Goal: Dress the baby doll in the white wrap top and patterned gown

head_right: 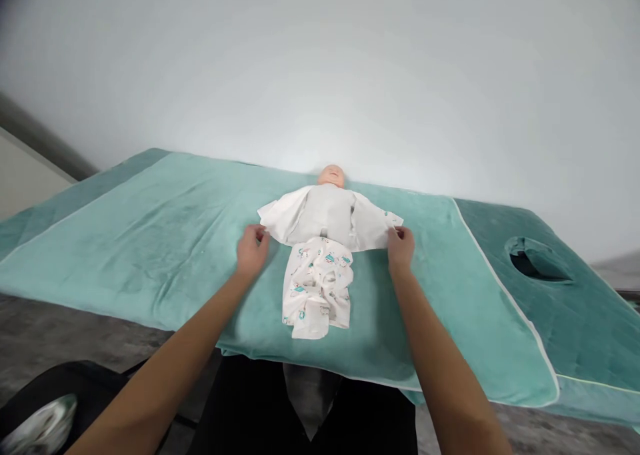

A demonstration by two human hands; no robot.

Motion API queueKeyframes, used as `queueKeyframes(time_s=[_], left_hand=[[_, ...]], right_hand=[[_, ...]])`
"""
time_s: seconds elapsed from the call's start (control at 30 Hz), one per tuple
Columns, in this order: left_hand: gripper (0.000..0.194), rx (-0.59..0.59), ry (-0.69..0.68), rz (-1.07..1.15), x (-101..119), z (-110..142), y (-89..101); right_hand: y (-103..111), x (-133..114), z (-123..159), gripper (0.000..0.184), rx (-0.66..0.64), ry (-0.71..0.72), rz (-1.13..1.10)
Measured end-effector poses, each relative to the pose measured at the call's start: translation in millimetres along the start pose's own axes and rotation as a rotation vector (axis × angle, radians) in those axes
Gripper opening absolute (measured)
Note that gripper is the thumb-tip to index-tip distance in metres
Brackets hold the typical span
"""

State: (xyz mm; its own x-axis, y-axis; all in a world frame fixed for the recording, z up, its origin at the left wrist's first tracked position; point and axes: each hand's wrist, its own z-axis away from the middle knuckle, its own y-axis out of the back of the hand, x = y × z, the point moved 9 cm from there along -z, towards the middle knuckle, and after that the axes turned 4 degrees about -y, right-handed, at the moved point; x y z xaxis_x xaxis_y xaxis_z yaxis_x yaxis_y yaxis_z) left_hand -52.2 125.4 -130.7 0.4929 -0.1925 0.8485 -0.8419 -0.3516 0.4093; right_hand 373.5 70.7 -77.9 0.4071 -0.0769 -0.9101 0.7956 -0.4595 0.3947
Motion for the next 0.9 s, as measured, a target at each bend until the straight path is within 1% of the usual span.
queueKeyframes(time_s=[0.07, 0.1, 0.13, 0.17, 0.23, 0.3, 0.33, 0.37, 0.43, 0.5, 0.57, 0.63, 0.67, 0.73, 0.83, 0.9], left_hand=[[0.017, -0.153, -0.08, 0.052, 10.4, 15.1, -16.7], [0.018, -0.248, -0.109, 0.089, 16.3, 23.1, -26.8], [0.02, -0.345, -0.124, 0.133, 21.7, 31.0, -36.7], [0.022, -0.429, -0.122, 0.18, 26.4, 38.1, -44.8], [0.028, -0.544, -0.106, 0.261, 35.5, 48.3, -54.9], [0.034, -0.582, -0.089, 0.307, 43.7, 51.6, -56.8], [0.036, -0.585, -0.08, 0.322, 47.2, 51.3, -56.0], [0.036, -0.589, -0.066, 0.337, 50.4, 50.7, -55.5], [0.03, -0.592, -0.038, 0.372, 56.5, 48.3, -54.5], [0.032, -0.583, -0.036, 0.379, 63.2, 45.4, -53.5], [0.035, -0.605, -0.067, 0.322, 70.6, 45.1, -55.0], [0.032, -0.671, -0.111, 0.224, 77.1, 48.7, -58.7], [0.03, -0.713, -0.135, 0.176, 79.9, 51.6, -60.5], [0.023, -0.792, -0.197, 0.092, 86.2, 58.8, -62.3], [0.02, -0.905, -0.335, -0.014, 98.6, 73.1, -63.1], [0.015, -0.913, -0.461, -0.114, 108.2, 80.2, -62.2]], right_hand=[[19.5, 9.9, 18.9, 0.037, 0.128, -0.036, 0.036], [21.7, 10.9, 27.7, 0.036, 0.178, -0.034, 0.048], [16.8, 10.1, 35.0, 0.033, 0.191, -0.022, 0.045], [6.3, 8.2, 40.8, 0.031, 0.174, -0.005, 0.028], [-26.9, 5.1, 48.2, 0.027, 0.053, 0.019, -0.052], [-60.9, 6.5, 53.4, 0.027, -0.1, 0.006, -0.166], [-72.8, 9.0, 55.4, 0.028, -0.153, -0.009, -0.215], [-81.3, 12.0, 57.1, 0.028, -0.2, -0.021, -0.255], [-90.9, 16.3, 60.4, 0.027, -0.303, -0.015, -0.303], [-93.7, 15.2, 65.1, 0.024, -0.423, 0.052, -0.32], [-92.3, 9.6, 71.4, 0.02, -0.529, 0.165, -0.334], [-89.4, 5.2, 77.1, 0.018, -0.601, 0.262, -0.352], [-88.6, 4.8, 79.1, 0.017, -0.629, 0.288, -0.363], [-89.0, 6.8, 81.9, 0.019, -0.686, 0.298, -0.382], [-91.0, 9.2, 86.2, 0.025, -0.783, 0.293, -0.381], [-91.1, 7.8, 89.8, 0.026, -0.842, 0.302, -0.351]])
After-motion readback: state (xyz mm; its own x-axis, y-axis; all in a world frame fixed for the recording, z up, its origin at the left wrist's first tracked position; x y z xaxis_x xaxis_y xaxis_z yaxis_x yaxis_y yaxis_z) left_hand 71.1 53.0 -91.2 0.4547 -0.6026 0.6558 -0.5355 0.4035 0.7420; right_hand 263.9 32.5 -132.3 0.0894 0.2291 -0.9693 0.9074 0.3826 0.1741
